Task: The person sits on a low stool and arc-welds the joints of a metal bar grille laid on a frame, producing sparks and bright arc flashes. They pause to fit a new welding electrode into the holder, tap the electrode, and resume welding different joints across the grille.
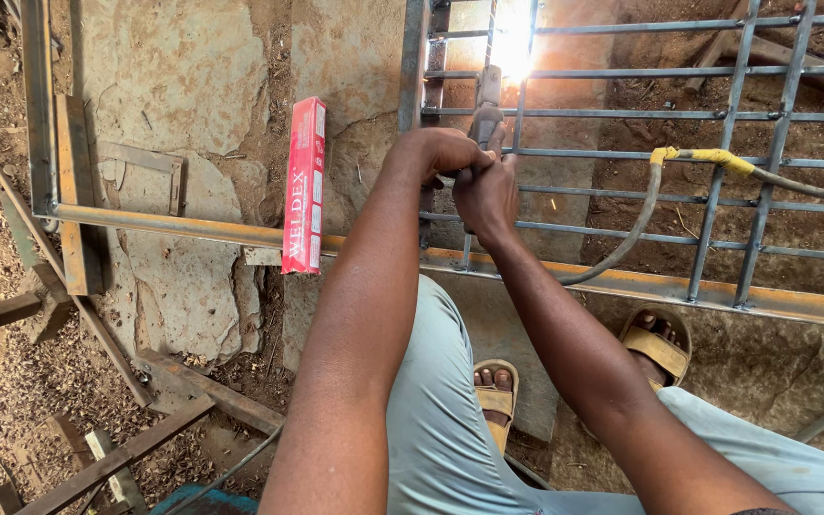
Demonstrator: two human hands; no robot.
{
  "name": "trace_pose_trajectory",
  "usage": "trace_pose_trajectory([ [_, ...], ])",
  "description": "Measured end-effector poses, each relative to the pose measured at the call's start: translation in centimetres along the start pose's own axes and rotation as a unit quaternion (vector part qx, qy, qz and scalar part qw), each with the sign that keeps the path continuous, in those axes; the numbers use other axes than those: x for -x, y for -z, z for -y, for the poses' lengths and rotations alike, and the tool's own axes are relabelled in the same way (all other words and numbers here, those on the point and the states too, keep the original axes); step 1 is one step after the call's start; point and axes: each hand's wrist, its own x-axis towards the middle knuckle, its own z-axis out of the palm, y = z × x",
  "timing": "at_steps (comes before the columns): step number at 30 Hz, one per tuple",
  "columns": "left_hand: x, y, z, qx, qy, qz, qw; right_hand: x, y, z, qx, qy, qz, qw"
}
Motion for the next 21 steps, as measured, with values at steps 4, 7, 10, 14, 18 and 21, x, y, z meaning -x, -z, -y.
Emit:
trace_pose_trajectory([
  [4, -0.7, 0.2, 0.2, -0.057, -0.05, 0.02, 0.997, -0.1, -0.2, -0.6, 0.002, 0.041, -0.024, 0.999],
  [7, -1.0, 0.3, 0.4, -0.052, -0.056, 0.022, 0.997, -0.3, -0.6, -0.8, -0.005, 0.036, -0.03, 0.999],
  [10, -0.8, 0.4, 0.3, -0.06, -0.065, 0.022, 0.996, -0.4, -0.7, -0.8, 0.004, 0.008, -0.01, 1.0],
  [14, 0.5, 0.4, 0.0, -0.051, -0.044, 0.007, 0.998, -0.1, -0.2, -0.6, 0.013, 0.109, -0.039, 0.993],
  [18, 1.8, 0.5, -0.4, -0.089, -0.048, -0.009, 0.995, -0.2, 0.1, -0.2, 0.03, 0.138, -0.038, 0.989],
  [21, 1.7, 0.6, -0.4, -0.163, -0.071, -0.021, 0.984, -0.3, -0.1, -0.4, -0.005, 0.0, 0.031, 0.999],
])
